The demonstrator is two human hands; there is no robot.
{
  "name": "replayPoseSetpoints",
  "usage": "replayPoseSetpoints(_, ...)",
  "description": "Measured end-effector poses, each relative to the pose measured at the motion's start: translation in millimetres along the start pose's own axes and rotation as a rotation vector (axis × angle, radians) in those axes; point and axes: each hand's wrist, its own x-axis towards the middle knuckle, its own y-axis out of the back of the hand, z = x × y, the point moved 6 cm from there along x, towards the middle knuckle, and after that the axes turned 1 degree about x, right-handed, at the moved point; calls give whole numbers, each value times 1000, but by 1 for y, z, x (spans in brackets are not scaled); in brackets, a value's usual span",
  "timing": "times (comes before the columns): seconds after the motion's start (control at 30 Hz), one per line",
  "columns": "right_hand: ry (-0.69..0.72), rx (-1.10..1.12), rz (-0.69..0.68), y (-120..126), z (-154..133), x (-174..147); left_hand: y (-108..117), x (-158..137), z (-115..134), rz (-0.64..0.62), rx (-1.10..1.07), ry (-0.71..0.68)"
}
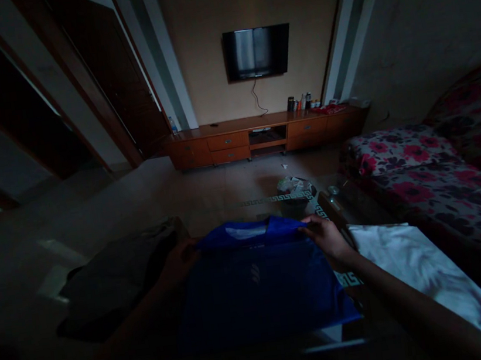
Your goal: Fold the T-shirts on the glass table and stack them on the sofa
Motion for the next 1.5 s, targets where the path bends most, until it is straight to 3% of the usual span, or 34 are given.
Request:
replayPoseSetpoints(0.07, 30, -117, -34, 0, 5, -38, -7, -36, -2, -56, 56, -84)
replayPoseSetpoints(0.2, 87, -408, -192, -20, 20, -102, -43, -96, -13, -301, 319, -246)
replayPoseSetpoints(0.33, 119, -657, -317, -46, 25, -134, -65, -123, -7, -353, 520, -319)
replayPoseSetpoints(0.5, 216, -645, -354, -81, 6, -141, -84, -133, 39, -383, 557, -395)
replayPoseSetpoints(0.63, 179, -590, -372, -98, -10, -137, -98, -138, 59, -370, 601, -368)
replayPoseSetpoints(0.83, 260, -476, -383, -93, -29, -146, -100, -152, 48, -289, 606, -387)
replayPoseSetpoints(1.07, 293, -491, -376, -88, -38, -163, -83, -155, 37, -270, 607, -360)
replayPoseSetpoints(1.3, 253, -517, -439, -96, -40, -176, -78, -150, 43, -368, 596, -354)
replayPoseSetpoints(1.4, 231, -570, -454, -97, -38, -171, -78, -143, 50, -339, 576, -309)
replayPoseSetpoints(1.5, 135, -615, -358, -95, -37, -145, -84, -127, 57, -243, 583, -239)
